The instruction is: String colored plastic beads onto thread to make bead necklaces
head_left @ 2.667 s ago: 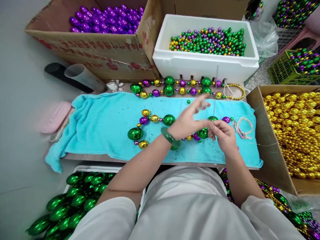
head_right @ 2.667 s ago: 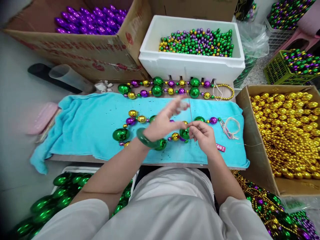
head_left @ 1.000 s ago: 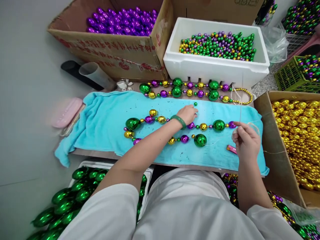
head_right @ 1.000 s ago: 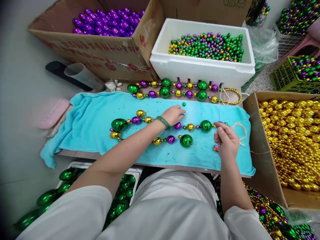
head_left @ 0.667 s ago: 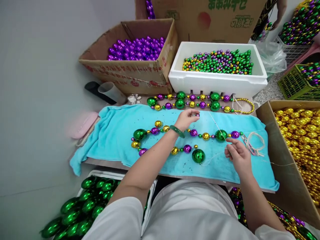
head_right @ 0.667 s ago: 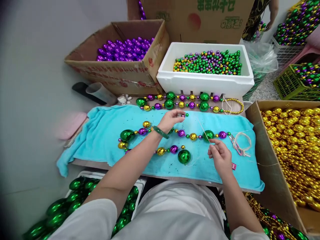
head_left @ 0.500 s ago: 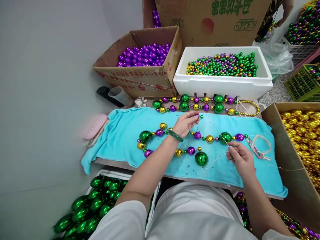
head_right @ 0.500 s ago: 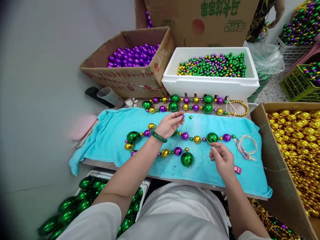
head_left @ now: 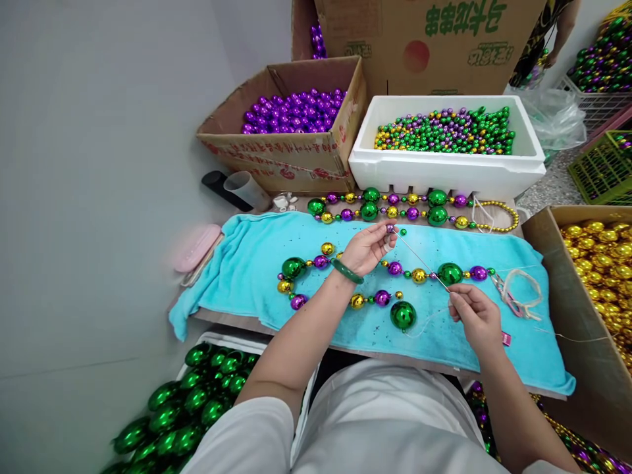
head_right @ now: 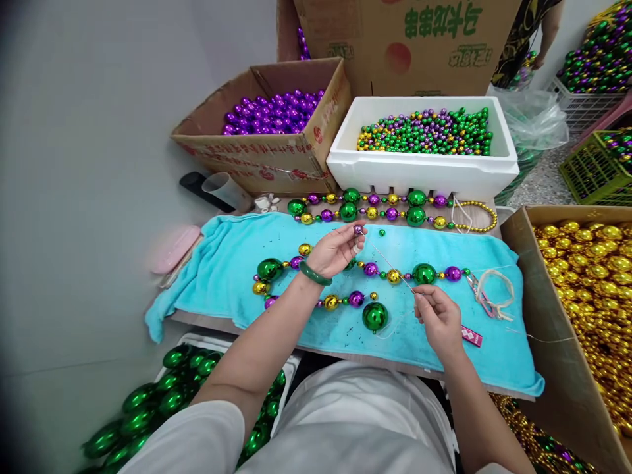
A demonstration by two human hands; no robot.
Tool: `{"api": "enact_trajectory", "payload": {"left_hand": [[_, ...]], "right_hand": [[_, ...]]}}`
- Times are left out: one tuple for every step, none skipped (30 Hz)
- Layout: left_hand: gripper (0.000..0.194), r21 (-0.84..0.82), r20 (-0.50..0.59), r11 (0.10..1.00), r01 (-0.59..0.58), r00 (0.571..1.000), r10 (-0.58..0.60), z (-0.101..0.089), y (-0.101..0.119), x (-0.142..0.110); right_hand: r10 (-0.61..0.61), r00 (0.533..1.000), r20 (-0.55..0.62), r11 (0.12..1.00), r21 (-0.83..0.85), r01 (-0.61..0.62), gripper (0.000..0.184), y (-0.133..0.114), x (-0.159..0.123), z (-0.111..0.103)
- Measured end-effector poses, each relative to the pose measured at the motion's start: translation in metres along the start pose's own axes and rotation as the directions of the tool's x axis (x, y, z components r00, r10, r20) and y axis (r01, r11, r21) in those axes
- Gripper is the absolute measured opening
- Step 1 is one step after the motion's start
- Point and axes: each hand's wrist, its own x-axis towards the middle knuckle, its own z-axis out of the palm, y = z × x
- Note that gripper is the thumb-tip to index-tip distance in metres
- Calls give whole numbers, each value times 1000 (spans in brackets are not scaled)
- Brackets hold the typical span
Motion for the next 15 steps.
{"api": "enact_trajectory", "payload": {"left_hand": [[19,6,-2,1000,1,1000,-1,0,0,-1],[19,12,-3,1000,1,1000,-1,0,0,-1],[19,16,-1,1000,0,1000,0,0,0,-1],[19,18,4,1000,-2,1000,2,-1,0,-2],[19,17,10,1000,-4,1000,4,-1,0,-2],[18,17,13,1000,-4,1000,3,-2,0,-2],[17,18,11,1000,0,1000,0,-2,0,-2],[16,21,4,1000,8,1000,-8,-3,0,-2],[16,25,-4,999,21,1000,-21,-3,-1,-2],[16,29,-11,999,35,999,-35,-4,-1,-2],[17,30,-14,998,50,999,-49,-4,-1,-2],[18,29,-14,998,63,998,-63,-4,-1,-2],[18,27,-13,997,74,997,-73,-4,-2,-2],[19,23,-13,996,81,997,-81,-5,-3,-2],[19,19,-12,996,87,996,-86,-5,-3,-2]], "right_hand": [[1,1000,-1,1000,-4,-1,19,0,0,0],[3,1000,-2,1000,-9,-3,19,0,0,0],[5,1000,-2,1000,-14,-5,19,0,1,0],[6,1000,-2,1000,-17,-6,19,-1,1,1],[6,1000,-3,1000,-18,-6,19,-1,1,1],[6,1000,-5,1000,-16,-6,19,-1,1,1],[5,1000,-5,1000,-12,-5,19,-2,1,2],[5,1000,-5,1000,-8,-5,19,-3,1,2],[6,1000,-4,1000,-5,-6,19,-4,2,2],[7,1000,-4,1000,-2,-7,19,-5,2,3],[10,1000,-4,1000,0,-10,19,-5,1,3],[14,1000,-5,1000,0,-14,19,-6,1,3],[18,1000,-6,1000,1,-18,19,-7,1,3],[21,1000,-8,1000,2,-21,19,-7,1,3],[24,1000,-10,1000,4,-24,19,-8,0,3]]}}
